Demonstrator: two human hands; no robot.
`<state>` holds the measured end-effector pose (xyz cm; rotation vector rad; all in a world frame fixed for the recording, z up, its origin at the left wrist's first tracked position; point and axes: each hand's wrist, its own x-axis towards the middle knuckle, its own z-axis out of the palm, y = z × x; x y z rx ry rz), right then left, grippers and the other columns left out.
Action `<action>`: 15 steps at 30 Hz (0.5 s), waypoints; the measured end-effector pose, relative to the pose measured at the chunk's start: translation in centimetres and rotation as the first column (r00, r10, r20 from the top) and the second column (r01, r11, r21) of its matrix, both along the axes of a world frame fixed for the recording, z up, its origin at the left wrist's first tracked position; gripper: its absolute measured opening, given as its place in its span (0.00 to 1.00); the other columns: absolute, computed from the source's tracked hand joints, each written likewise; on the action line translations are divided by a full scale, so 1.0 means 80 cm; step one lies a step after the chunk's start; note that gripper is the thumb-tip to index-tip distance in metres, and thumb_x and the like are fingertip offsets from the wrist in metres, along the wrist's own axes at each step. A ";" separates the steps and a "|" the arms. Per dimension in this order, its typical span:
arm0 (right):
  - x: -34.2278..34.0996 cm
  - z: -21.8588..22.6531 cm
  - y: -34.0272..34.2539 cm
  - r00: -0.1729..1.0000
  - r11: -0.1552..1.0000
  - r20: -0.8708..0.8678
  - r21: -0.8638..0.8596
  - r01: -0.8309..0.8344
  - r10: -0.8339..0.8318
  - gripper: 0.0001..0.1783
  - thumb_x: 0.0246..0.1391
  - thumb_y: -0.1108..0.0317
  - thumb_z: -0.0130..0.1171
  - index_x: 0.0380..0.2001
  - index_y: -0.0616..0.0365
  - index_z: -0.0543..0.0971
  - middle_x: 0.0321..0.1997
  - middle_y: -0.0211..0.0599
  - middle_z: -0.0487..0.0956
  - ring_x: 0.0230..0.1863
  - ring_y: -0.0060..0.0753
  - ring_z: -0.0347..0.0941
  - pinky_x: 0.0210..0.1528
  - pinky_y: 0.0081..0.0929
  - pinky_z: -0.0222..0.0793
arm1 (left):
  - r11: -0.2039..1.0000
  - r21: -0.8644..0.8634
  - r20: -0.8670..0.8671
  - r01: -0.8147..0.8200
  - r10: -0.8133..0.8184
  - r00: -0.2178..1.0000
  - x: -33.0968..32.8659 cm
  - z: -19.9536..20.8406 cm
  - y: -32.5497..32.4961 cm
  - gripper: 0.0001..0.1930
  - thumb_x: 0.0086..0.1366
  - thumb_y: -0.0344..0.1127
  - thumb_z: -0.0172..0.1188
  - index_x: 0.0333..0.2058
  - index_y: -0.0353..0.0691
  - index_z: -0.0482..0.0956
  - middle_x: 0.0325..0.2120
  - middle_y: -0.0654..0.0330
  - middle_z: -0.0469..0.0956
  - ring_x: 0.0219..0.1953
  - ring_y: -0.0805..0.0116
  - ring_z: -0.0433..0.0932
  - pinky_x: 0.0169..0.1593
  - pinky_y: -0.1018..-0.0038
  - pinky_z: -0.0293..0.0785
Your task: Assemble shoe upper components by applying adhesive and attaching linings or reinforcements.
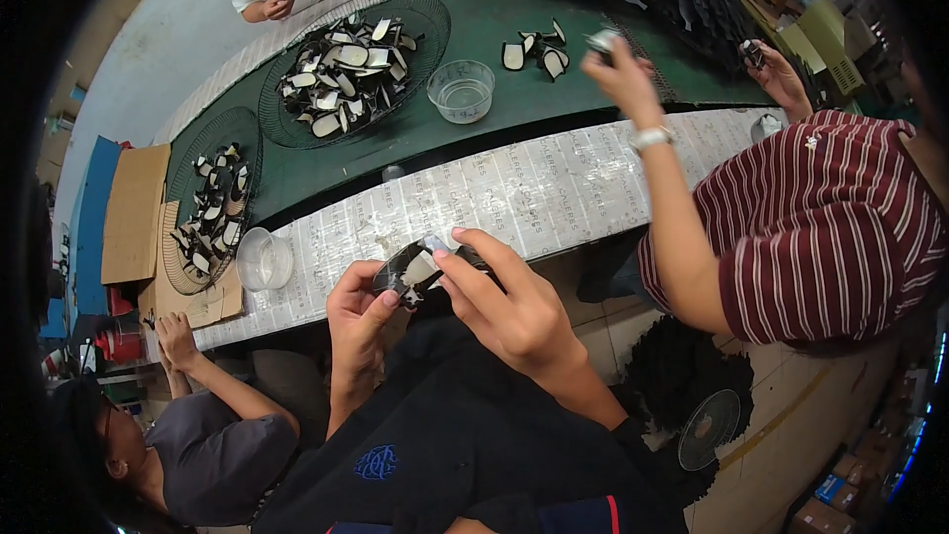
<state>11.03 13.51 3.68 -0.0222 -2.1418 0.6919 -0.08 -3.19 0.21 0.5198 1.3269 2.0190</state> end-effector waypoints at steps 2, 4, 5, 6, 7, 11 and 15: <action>0.002 0.003 0.002 0.999 0.999 -0.029 -0.041 0.017 -0.018 0.18 0.44 0.81 0.66 0.42 0.64 0.80 0.46 0.47 0.78 0.39 0.44 0.79 0.39 0.29 0.78 | 0.999 0.038 0.070 0.017 -0.019 0.997 -0.002 0.000 0.001 0.15 0.61 0.27 0.64 0.44 0.29 0.72 0.36 0.55 0.78 0.36 0.71 0.77 0.42 0.74 0.76; 0.008 0.007 0.006 0.999 0.994 -0.030 -0.111 0.020 -0.024 0.17 0.45 0.81 0.66 0.42 0.64 0.80 0.46 0.47 0.78 0.39 0.42 0.79 0.39 0.28 0.77 | 0.997 0.077 0.137 0.030 -0.040 0.990 -0.004 -0.001 -0.001 0.15 0.61 0.29 0.63 0.44 0.29 0.72 0.36 0.55 0.79 0.35 0.70 0.78 0.41 0.74 0.77; 0.009 0.007 0.008 0.999 0.984 -0.031 -0.180 0.019 -0.025 0.16 0.46 0.81 0.65 0.42 0.64 0.80 0.46 0.47 0.78 0.39 0.41 0.79 0.40 0.27 0.77 | 0.992 0.117 0.178 0.057 -0.077 0.981 -0.006 -0.005 -0.004 0.15 0.62 0.30 0.63 0.44 0.29 0.72 0.35 0.54 0.79 0.34 0.69 0.79 0.40 0.73 0.78; 0.011 0.006 0.010 0.999 0.984 -0.033 -0.178 0.016 -0.022 0.16 0.46 0.81 0.65 0.42 0.64 0.80 0.46 0.47 0.78 0.39 0.41 0.79 0.40 0.27 0.77 | 0.984 0.158 0.217 0.081 -0.115 0.969 -0.007 -0.008 -0.005 0.16 0.62 0.31 0.63 0.44 0.29 0.71 0.35 0.54 0.79 0.33 0.68 0.79 0.39 0.73 0.79; 0.012 0.004 0.011 0.999 0.964 -0.034 -0.265 0.017 -0.027 0.15 0.47 0.81 0.64 0.41 0.64 0.80 0.46 0.47 0.78 0.40 0.39 0.79 0.40 0.26 0.77 | 0.984 0.160 0.215 0.078 -0.112 0.970 -0.007 -0.010 -0.005 0.16 0.62 0.31 0.63 0.44 0.29 0.71 0.35 0.54 0.79 0.33 0.68 0.79 0.39 0.73 0.79; 0.020 0.002 0.014 0.999 0.895 -0.034 -0.446 0.004 -0.021 0.12 0.52 0.80 0.62 0.42 0.67 0.80 0.47 0.48 0.78 0.42 0.34 0.78 0.40 0.23 0.76 | 0.980 0.188 0.251 0.071 -0.118 0.961 -0.007 -0.008 -0.003 0.16 0.62 0.33 0.63 0.43 0.29 0.71 0.34 0.53 0.79 0.32 0.67 0.80 0.39 0.73 0.79; 0.025 0.006 0.014 0.999 0.853 -0.034 -0.521 -0.031 0.015 0.12 0.54 0.80 0.61 0.43 0.69 0.79 0.48 0.49 0.77 0.43 0.31 0.77 0.39 0.21 0.75 | 0.981 0.179 0.266 0.070 -0.117 0.957 -0.006 -0.006 -0.001 0.16 0.63 0.34 0.63 0.43 0.30 0.72 0.34 0.53 0.80 0.32 0.68 0.79 0.38 0.73 0.79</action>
